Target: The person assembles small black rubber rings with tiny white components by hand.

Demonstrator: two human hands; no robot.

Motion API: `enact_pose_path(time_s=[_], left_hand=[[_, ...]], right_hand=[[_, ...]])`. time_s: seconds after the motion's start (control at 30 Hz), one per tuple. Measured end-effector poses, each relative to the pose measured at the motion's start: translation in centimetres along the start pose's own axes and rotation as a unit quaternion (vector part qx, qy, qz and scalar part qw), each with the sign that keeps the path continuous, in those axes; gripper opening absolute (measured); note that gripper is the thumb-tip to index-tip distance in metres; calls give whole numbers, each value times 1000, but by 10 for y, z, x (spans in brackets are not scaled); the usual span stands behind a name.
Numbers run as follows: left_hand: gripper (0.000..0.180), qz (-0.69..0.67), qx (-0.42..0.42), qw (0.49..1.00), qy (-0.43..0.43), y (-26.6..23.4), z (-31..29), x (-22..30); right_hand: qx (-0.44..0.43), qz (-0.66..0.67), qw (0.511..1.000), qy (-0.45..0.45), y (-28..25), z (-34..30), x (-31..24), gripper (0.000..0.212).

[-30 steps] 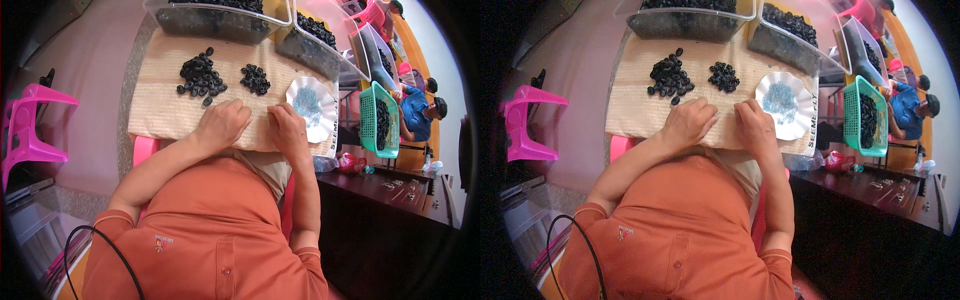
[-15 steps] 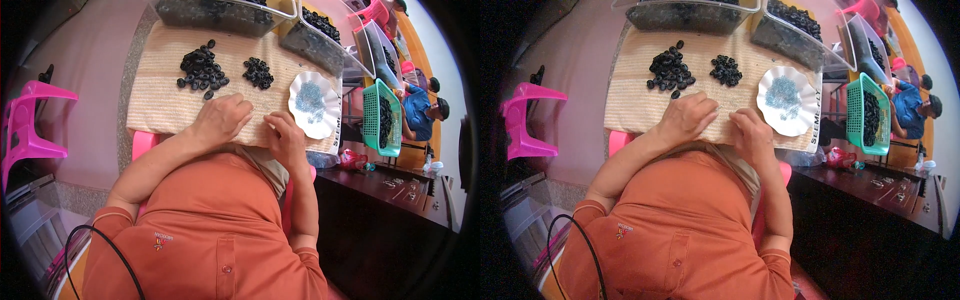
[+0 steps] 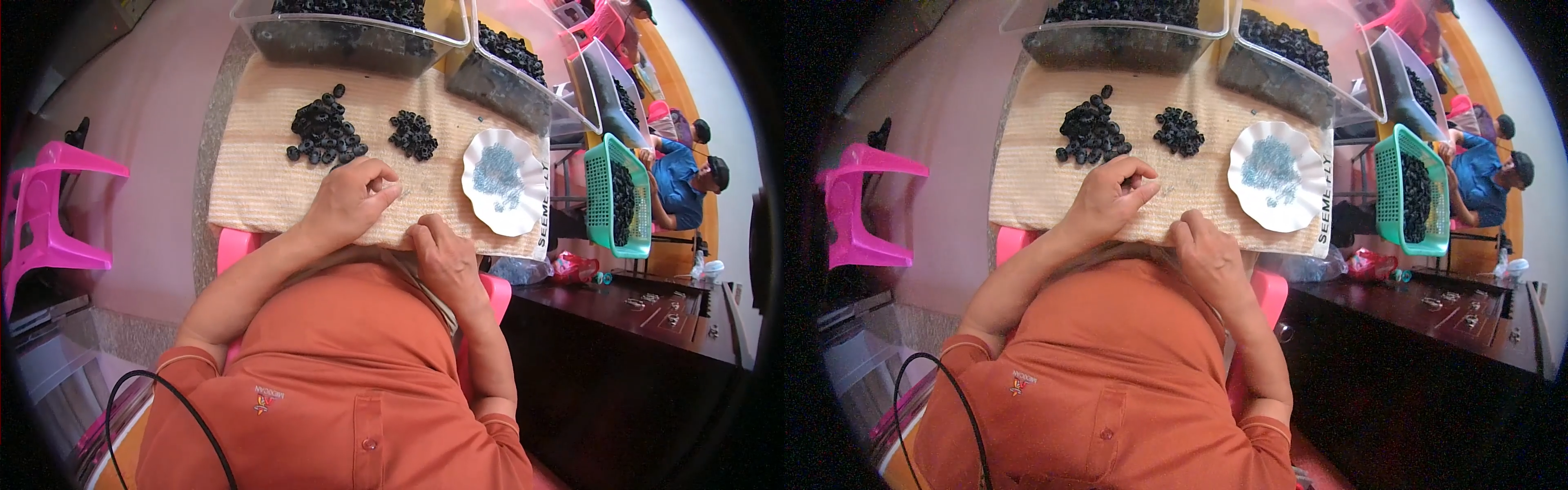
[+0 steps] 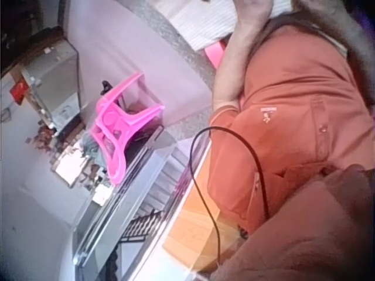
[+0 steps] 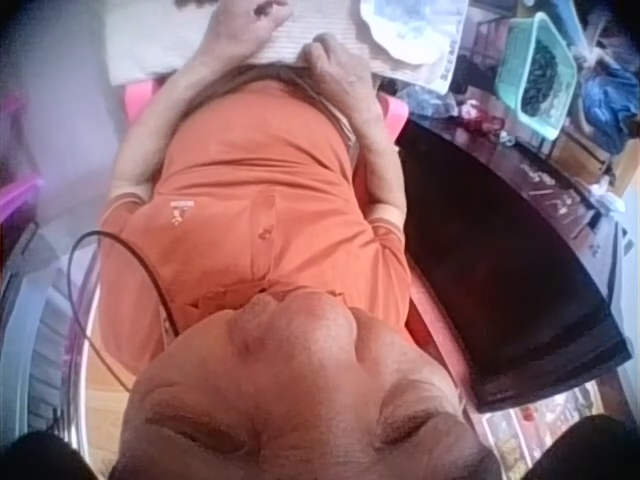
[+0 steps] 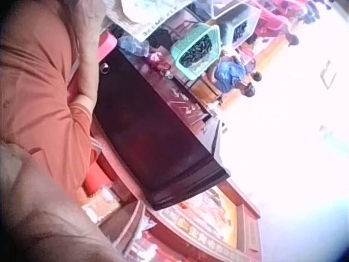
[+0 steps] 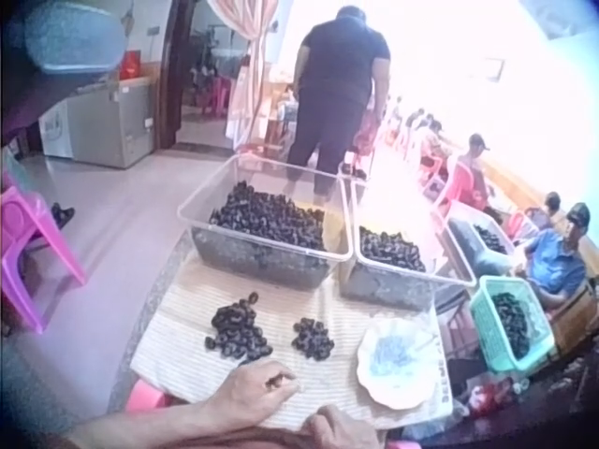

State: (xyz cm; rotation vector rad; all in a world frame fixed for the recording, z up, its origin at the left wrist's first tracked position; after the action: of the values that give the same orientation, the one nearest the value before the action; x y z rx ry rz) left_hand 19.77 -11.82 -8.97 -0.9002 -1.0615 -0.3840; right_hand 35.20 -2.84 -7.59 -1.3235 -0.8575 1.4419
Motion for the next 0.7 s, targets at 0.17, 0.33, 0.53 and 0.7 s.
enact_pose_path(time_s=[0.17, 0.33, 0.53, 0.7], left_hand=[[24, -177, 36, 983, -32, 9, 1, -28], [26, -305, -18, 942, -140, 11, 1, -28], [25, -409, -28, 897, -164, 18, -3, -23], [18, -387, -99, 905, -148, 22, -8, -5]], right_hand=[[-31, -60, 998, 12, 8, -2, 1, 14], [-16, -23, 999, 35, 4, 0, 3, 20], [78, 63, 994, 35, -9, -1, 10, 16], [179, 241, 949, 94, -11, -3, 33, 6]])
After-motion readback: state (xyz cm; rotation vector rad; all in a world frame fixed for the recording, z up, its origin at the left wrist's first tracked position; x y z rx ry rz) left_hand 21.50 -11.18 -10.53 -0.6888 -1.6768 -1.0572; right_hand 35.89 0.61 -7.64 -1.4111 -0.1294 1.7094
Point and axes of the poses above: each hand's wrist, its own z-axis towards the middle knuckle, its own y-axis out of the palm, x = y × z, the point moved 6 cm from there along z, towards the middle knuckle, and after that the axes turned 1 degree about z, right-handed, at the moved point
